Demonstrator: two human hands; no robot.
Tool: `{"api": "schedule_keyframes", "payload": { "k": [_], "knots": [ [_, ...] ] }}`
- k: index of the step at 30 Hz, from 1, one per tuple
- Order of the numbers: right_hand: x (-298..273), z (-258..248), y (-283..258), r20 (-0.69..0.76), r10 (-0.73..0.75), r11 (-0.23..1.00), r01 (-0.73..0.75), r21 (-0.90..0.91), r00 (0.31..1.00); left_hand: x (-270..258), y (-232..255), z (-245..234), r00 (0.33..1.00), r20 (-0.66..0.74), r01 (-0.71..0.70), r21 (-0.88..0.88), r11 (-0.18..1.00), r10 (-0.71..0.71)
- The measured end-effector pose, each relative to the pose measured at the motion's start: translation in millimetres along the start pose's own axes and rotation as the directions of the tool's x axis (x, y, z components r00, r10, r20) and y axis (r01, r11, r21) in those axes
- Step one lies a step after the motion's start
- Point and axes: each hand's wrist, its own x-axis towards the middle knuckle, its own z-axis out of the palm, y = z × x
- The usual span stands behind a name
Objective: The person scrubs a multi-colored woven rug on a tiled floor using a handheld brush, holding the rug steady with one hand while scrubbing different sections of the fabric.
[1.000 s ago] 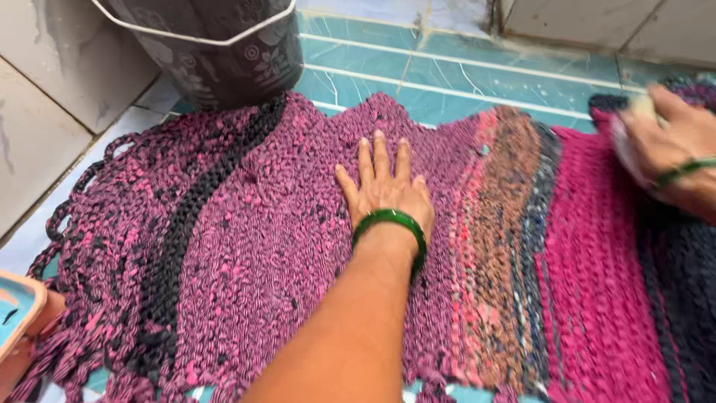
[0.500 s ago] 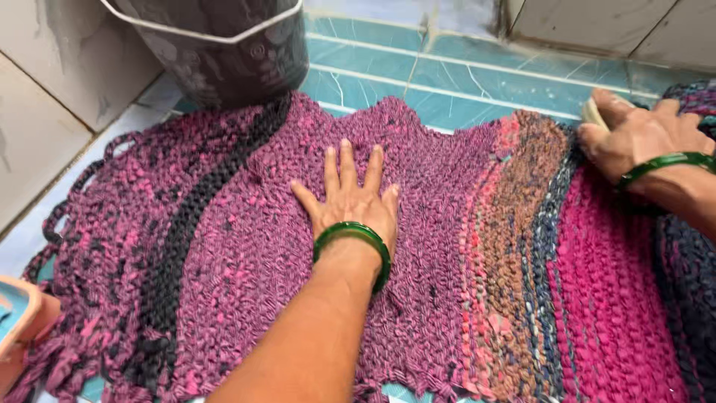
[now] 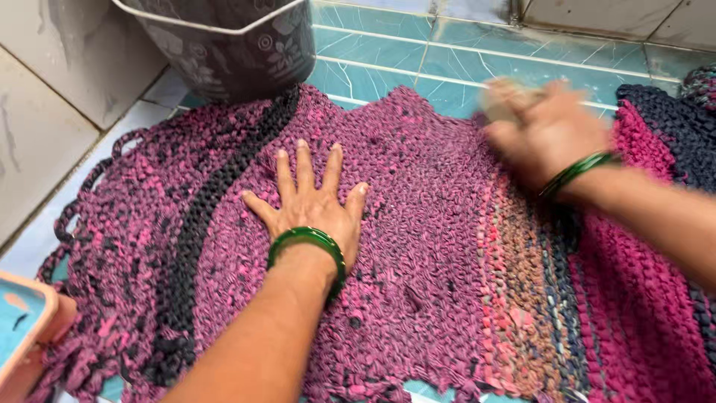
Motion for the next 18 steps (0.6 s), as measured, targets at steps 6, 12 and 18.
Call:
{"api": "schedule_keyframes", "payload": {
  "k": [6, 12, 18],
  "knots": [
    [35, -19, -5, -0.01, -0.005, 1.0, 0.005, -0.004, 1.0, 0, 1, 0, 1.0, -0.016, 0.0, -0.048, 0.999, -0.001],
    [-24, 19, -120, -0.08, -0.257, 0.956, 0.265, 0.125, 0.963, 4, -7, 17, 0.972, -0.231, 0.02, -0.066, 0.998, -0.035],
    [40, 17, -11, 0.131, 0.233, 0.969, -0.241, 0.047, 0.964, 7, -8, 19, 0.988, -0.151, 0.015, -0.03, 0.999, -0.019]
  ]
}}
